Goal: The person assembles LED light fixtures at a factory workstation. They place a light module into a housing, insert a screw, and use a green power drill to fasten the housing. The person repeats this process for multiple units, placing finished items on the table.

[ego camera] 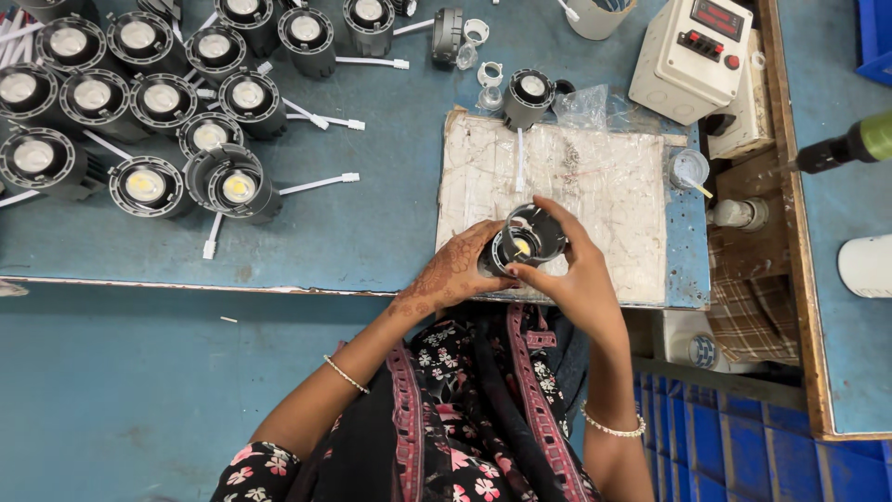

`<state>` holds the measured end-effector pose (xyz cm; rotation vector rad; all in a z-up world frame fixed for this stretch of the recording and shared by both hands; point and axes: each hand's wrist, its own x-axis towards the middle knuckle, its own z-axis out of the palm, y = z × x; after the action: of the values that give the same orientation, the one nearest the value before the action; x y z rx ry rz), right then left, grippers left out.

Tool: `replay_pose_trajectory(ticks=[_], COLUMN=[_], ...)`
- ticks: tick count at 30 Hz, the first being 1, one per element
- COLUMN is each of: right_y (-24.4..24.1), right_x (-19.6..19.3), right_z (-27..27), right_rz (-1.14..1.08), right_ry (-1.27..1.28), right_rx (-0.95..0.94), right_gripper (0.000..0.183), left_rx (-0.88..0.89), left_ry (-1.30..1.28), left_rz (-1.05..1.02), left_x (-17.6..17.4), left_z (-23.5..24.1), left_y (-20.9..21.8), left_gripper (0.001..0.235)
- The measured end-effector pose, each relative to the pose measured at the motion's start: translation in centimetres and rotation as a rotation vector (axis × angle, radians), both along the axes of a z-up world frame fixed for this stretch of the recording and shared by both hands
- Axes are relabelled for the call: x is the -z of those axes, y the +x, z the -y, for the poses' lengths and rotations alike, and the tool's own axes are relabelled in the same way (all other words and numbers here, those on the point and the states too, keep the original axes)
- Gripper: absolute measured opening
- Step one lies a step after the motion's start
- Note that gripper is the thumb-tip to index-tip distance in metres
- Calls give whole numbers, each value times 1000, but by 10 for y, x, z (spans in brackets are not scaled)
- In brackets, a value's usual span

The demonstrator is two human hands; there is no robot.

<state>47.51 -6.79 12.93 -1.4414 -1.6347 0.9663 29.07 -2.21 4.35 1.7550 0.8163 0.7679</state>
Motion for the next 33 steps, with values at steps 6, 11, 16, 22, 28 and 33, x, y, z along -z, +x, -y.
replay_pose_trajectory(ticks=[6, 11, 16, 22, 28, 33], right_y=[-7, -6, -3, 1, -1, -5], right_x=[-11, -13, -10, -7, -10, -10], right_z=[6, 6, 5, 3, 3, 5], right_rz=[253, 290, 343, 315, 302, 381], right_ry=[88, 109, 145, 136, 116, 148], right_rx=[-2, -28, -49, -64, -57, -40], right_gripper=[86, 88, 90, 87, 88, 88], left_rx=[-9, -28, -16, -8, -8, -3], left_ry=[10, 61, 64, 47, 21, -24], left_rz=[-60, -50, 1, 16, 60, 43], left_x=[3, 15, 16, 9, 7, 10], left_z=[0, -1, 0, 0, -1, -2], left_y=[1, 4, 2, 0, 0, 2], left_gripper=[83, 87, 82, 81, 81, 79])
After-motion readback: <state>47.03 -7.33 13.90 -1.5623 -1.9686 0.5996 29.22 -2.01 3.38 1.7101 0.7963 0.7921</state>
